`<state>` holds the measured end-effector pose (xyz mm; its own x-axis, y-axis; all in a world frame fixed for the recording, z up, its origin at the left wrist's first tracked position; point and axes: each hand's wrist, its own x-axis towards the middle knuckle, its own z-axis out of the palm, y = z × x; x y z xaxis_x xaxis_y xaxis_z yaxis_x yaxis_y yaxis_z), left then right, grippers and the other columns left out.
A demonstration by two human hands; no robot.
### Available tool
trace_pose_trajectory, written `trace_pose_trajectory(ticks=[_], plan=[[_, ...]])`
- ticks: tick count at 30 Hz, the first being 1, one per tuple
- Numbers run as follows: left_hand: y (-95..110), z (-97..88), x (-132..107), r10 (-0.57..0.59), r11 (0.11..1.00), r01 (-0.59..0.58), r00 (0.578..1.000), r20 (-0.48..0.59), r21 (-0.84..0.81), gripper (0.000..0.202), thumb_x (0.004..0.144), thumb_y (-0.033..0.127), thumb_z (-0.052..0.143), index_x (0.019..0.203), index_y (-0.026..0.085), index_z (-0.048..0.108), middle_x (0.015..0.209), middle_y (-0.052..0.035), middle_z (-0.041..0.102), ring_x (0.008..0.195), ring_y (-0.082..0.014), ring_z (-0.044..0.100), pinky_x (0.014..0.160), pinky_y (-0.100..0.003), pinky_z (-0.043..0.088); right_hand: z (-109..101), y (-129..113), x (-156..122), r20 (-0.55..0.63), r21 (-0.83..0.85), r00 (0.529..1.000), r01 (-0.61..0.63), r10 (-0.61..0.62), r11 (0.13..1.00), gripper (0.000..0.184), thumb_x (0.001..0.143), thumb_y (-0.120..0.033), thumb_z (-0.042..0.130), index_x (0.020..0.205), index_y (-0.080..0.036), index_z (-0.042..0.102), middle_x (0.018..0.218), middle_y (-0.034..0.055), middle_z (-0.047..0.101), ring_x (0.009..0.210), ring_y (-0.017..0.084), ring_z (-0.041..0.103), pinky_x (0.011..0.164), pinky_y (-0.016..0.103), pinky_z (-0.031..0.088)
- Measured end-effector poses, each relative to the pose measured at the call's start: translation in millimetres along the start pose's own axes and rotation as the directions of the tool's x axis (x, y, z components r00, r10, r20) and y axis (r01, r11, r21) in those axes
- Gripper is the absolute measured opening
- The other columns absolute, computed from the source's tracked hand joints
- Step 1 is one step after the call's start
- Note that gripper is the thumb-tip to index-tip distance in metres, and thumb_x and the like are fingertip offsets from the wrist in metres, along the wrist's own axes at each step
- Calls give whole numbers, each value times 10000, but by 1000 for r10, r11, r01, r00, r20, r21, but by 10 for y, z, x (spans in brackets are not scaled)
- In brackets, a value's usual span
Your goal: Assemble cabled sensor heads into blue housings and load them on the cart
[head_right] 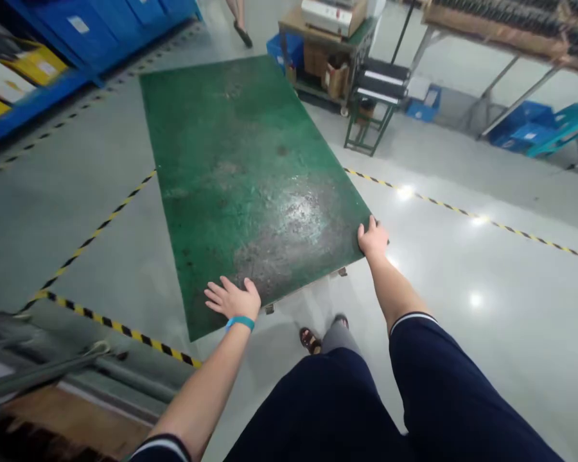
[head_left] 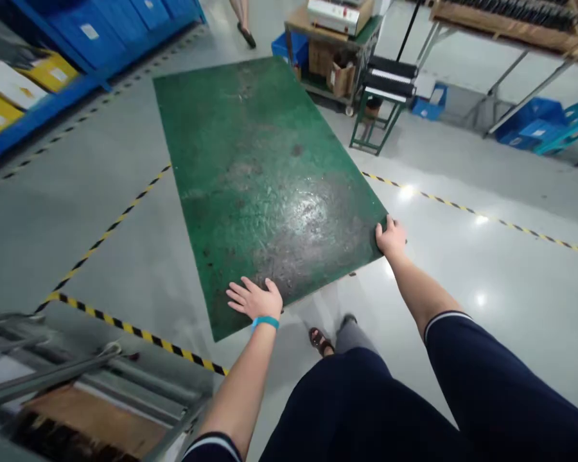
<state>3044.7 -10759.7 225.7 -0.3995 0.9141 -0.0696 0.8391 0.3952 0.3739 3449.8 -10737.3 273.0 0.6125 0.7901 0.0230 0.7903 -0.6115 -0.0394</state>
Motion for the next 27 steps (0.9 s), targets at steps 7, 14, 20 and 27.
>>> trace_pose_trajectory(ticks=[7,14,20,27], plan=[[-51,48,-155,-6,1000,6,1000,-19,-9,735,950,477,435,1517,17,351,1613,-305,248,1525,-442,181,1222,-651,171,-9,57,24,-21,2,999,35,-35,999,653,1056,-489,277,1542,-52,283,1355,254,446,1187,361,415,1025,517,302],[55,63,-284,15,1000,-17,996,-92,-16,708,942,463,389,1473,-3,435,1575,-323,318,1501,-442,247,1206,-654,219,-72,176,-82,-35,29,999,8,-7,1000,637,1039,-504,332,1546,-118,339,1373,228,465,1190,349,452,1019,481,324],[76,67,-226,8,999,-13,993,-121,-38,720,938,476,364,1469,-3,445,1574,-313,324,1498,-437,255,1209,-644,217,-73,189,7,-48,-36,998,36,-38,999,645,1046,-515,322,1554,-117,339,1402,229,458,1236,339,444,1039,461,318],[151,-40,-326,40,999,-38,984,-171,17,711,933,475,347,1439,-8,476,1545,-321,357,1476,-450,281,1181,-661,259,-202,234,-39,-84,-20,996,14,-15,1000,595,1028,-474,418,1516,-134,433,1370,212,512,1218,335,487,1024,438,344]])
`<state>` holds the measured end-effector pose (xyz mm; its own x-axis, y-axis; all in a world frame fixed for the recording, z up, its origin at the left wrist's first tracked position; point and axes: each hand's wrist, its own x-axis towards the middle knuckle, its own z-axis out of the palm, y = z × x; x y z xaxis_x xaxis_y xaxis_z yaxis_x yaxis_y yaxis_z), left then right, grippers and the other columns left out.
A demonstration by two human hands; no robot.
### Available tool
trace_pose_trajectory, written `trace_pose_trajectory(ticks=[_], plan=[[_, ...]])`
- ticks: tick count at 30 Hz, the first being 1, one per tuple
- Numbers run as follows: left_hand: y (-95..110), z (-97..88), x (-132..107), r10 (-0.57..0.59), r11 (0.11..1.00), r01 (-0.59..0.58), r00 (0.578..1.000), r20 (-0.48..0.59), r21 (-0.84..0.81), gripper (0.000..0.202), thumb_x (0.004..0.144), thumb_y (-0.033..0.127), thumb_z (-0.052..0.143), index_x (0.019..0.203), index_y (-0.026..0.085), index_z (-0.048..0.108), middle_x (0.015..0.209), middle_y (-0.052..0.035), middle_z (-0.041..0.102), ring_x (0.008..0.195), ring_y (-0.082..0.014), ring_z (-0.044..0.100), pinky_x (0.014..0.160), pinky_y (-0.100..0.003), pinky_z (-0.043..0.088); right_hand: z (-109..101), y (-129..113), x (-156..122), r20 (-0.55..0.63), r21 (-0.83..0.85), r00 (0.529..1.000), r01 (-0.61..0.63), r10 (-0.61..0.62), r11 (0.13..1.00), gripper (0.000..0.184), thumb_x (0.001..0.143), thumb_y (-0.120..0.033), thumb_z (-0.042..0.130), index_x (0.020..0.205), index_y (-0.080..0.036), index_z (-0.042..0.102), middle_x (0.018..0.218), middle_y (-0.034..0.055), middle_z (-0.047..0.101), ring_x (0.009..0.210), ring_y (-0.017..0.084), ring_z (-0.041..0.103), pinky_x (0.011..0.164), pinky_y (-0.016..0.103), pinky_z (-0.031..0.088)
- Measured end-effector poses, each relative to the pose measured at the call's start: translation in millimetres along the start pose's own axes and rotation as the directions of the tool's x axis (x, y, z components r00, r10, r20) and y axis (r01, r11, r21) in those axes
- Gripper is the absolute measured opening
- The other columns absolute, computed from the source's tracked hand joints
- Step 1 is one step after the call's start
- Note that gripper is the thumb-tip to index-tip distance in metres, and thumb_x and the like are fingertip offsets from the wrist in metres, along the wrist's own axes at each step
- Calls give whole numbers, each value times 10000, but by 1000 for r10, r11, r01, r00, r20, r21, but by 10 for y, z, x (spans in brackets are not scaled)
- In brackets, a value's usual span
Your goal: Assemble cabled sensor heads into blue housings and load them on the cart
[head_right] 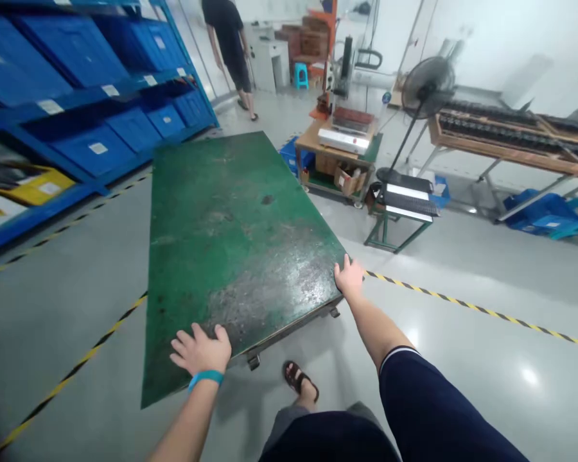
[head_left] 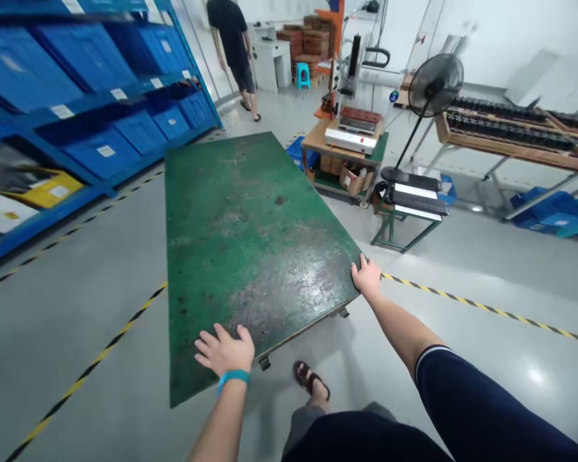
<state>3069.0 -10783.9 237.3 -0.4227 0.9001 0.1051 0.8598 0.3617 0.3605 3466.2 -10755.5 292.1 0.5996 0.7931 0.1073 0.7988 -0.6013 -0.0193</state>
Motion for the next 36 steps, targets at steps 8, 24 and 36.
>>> trace_pose_trajectory(ticks=[8,24,36], plan=[[146,37,46,-36,997,29,994,101,70,709,963,494,319,1490,34,429,1582,-312,308,1492,-467,248,1174,-681,247,5,81,142,-17,39,1000,18,-17,999,673,1011,-582,397,1520,-142,416,1366,224,504,1225,356,465,1009,457,344],[308,31,196,-10,995,4,998,68,99,752,940,522,385,1510,31,409,1597,-291,297,1498,-458,223,1187,-665,222,26,129,303,4,30,998,67,-67,997,722,991,-548,388,1510,-48,355,1309,251,524,1151,362,519,955,457,391],[305,77,291,73,987,-83,995,74,140,722,958,522,432,1515,62,418,1596,-273,315,1492,-467,236,1183,-670,241,143,208,247,29,43,999,22,-23,999,746,983,-566,373,1483,-14,382,1330,275,518,1193,397,518,991,493,399]])
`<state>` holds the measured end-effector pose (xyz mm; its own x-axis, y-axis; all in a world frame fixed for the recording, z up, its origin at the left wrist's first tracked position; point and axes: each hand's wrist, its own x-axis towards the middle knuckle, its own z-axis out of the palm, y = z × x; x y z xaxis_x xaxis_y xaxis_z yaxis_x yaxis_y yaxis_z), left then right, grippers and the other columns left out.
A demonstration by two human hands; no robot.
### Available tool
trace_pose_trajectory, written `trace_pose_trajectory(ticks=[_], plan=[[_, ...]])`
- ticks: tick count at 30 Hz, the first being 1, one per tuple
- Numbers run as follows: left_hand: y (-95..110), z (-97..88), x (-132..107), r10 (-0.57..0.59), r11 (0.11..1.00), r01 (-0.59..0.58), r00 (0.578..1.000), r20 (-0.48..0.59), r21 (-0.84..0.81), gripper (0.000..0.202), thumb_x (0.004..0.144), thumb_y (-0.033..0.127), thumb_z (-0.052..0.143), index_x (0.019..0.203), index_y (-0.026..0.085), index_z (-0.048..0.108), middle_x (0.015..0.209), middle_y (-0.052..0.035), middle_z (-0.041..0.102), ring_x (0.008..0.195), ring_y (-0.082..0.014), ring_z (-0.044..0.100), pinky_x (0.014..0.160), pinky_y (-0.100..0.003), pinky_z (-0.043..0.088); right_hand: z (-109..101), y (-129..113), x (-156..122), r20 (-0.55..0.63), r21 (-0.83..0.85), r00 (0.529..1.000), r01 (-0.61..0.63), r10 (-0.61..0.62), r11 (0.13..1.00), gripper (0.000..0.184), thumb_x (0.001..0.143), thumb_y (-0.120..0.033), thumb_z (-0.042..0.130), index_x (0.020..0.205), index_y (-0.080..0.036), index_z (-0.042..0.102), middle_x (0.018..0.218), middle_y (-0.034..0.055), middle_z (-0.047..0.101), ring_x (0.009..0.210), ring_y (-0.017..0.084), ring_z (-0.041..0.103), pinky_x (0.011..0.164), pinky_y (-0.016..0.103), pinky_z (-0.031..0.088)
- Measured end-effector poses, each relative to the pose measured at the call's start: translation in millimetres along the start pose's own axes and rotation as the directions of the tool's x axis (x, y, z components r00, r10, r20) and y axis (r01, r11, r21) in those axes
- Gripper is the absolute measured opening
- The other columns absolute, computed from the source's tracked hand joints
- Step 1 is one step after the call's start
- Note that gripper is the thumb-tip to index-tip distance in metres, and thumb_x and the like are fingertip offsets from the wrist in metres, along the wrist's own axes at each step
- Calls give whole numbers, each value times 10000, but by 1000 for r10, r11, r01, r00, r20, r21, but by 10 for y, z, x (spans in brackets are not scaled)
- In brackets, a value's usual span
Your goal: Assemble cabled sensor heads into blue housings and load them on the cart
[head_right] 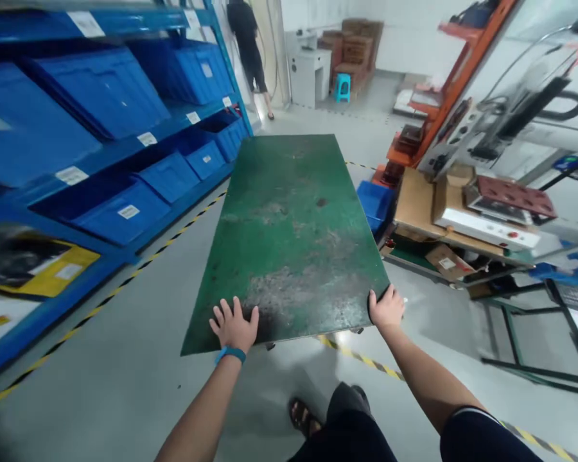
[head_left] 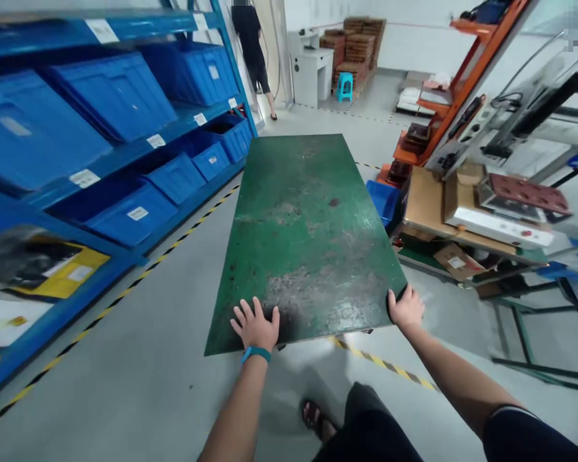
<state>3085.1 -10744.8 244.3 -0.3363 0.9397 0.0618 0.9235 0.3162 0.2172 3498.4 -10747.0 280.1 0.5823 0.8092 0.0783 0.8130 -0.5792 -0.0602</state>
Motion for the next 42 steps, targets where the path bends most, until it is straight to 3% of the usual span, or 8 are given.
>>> trace_pose_trajectory(ticks=[5,10,21,27,32,37,42], plan=[[-192,99,18,-73,997,73,997,-19,-26,684,978,506,391,1503,69,438,1600,-264,319,1502,-447,233,1191,-656,237,3,-257,23,-29,-25,997,64,-65,998,759,974,-619,393,1504,-76,390,1314,245,519,1171,386,524,981,485,397],[-167,186,60,-99,995,100,994,39,-28,674,988,503,355,1509,82,435,1613,-241,314,1513,-426,225,1199,-636,245,61,-249,50,-42,-35,996,74,-76,997,757,973,-610,408,1527,-96,379,1359,253,479,1199,395,507,989,486,386],[-205,28,175,-115,993,116,991,61,2,707,960,535,400,1508,90,443,1608,-240,324,1507,-435,223,1200,-636,232,-165,-371,50,-5,-56,997,83,-83,995,723,974,-554,423,1528,-89,395,1413,245,468,1243,391,501,1003,485,406],[-353,8,11,-61,998,61,998,26,-4,739,947,545,439,1516,74,426,1600,-260,326,1498,-457,232,1194,-644,234,-124,-343,-192,-20,-13,999,46,-47,999,676,982,-519,445,1492,-76,437,1349,244,519,1196,379,532,987,472,405],[-449,-46,-172,-72,996,74,997,25,-50,759,955,559,394,1529,62,396,1611,-271,293,1501,-466,221,1197,-653,214,-239,-356,-340,-58,-26,996,67,-68,997,669,981,-521,452,1492,-88,441,1331,236,525,1173,366,538,966,456,403],[-436,-51,-183,-61,994,64,997,39,-90,762,960,560,350,1528,54,391,1607,-280,294,1503,-458,221,1197,-650,209,-372,-334,-320,-87,-65,994,61,-66,996,696,977,-556,440,1496,-92,437,1335,243,513,1171,374,523,975,472,389],[-480,16,-138,-84,987,93,994,71,-131,760,960,561,320,1522,54,400,1604,-271,303,1498,-458,233,1196,-645,226,-353,-402,-374,-84,-96,994,68,-76,993,701,978,-550,439,1511,-94,420,1352,254,495,1195,377,506,988,474,374]])
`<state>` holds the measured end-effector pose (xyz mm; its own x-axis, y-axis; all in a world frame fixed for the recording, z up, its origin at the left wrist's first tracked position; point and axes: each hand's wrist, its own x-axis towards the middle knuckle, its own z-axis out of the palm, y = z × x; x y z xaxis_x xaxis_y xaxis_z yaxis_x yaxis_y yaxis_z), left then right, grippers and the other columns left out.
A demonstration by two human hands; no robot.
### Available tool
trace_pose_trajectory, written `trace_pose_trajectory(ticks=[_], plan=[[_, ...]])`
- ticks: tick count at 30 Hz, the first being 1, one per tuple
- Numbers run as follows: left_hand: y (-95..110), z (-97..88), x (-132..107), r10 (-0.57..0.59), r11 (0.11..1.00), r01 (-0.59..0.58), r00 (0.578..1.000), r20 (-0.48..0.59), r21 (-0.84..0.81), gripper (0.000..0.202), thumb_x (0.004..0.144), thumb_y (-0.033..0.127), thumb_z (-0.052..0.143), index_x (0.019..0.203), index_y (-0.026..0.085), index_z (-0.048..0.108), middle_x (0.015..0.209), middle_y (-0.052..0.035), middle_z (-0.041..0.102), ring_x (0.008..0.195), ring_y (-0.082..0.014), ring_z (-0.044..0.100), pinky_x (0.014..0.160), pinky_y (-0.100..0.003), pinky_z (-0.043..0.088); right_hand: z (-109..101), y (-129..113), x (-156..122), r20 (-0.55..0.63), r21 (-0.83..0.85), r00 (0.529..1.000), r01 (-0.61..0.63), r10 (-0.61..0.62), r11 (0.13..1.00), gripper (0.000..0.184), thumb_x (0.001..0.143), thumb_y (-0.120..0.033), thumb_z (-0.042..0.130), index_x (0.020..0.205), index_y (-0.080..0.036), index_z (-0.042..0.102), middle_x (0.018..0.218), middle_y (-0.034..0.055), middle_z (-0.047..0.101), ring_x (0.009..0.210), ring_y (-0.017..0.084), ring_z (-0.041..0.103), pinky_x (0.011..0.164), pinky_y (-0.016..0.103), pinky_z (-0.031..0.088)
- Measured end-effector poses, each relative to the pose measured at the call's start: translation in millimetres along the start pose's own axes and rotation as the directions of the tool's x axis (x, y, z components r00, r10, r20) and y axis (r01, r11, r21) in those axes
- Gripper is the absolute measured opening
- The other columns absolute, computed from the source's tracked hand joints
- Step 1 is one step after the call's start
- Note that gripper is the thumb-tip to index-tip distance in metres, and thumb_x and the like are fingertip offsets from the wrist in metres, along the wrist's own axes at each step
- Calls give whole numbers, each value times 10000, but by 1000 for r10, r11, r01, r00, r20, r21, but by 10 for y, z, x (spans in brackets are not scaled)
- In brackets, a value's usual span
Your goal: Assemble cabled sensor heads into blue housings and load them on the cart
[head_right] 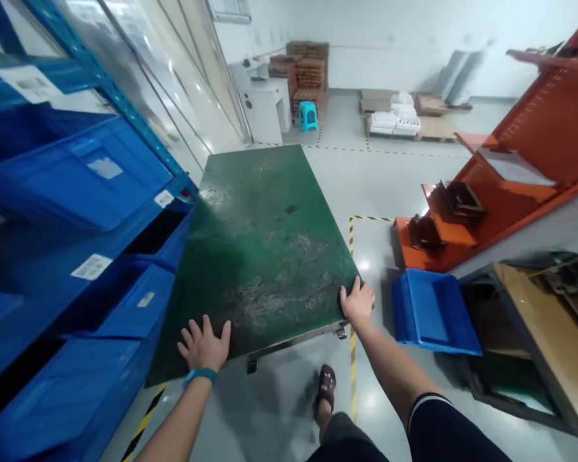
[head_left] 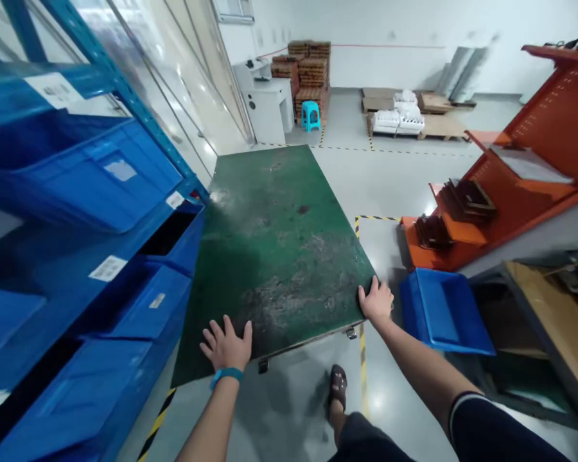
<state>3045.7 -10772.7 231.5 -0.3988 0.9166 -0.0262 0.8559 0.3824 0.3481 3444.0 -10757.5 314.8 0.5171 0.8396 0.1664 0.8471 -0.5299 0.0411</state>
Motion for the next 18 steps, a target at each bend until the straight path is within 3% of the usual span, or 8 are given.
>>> trace_pose_trajectory(ticks=[11,18], plan=[[35,-184,58,5,1000,-5,996,-86,1,736,956,547,354,1487,46,449,1589,-284,319,1499,-456,234,1198,-649,219,160,-45,81,72,-9,997,-3,3,1000,663,1004,-527,401,1519,-109,412,1365,217,501,1211,342,519,1014,440,378],[-132,5,133,16,999,-19,996,-82,-36,680,973,477,320,1470,42,478,1581,-283,339,1503,-452,233,1188,-656,241,342,-183,29,63,37,997,-36,34,999,651,996,-528,418,1503,-122,432,1354,201,511,1221,334,506,1037,434,371]])
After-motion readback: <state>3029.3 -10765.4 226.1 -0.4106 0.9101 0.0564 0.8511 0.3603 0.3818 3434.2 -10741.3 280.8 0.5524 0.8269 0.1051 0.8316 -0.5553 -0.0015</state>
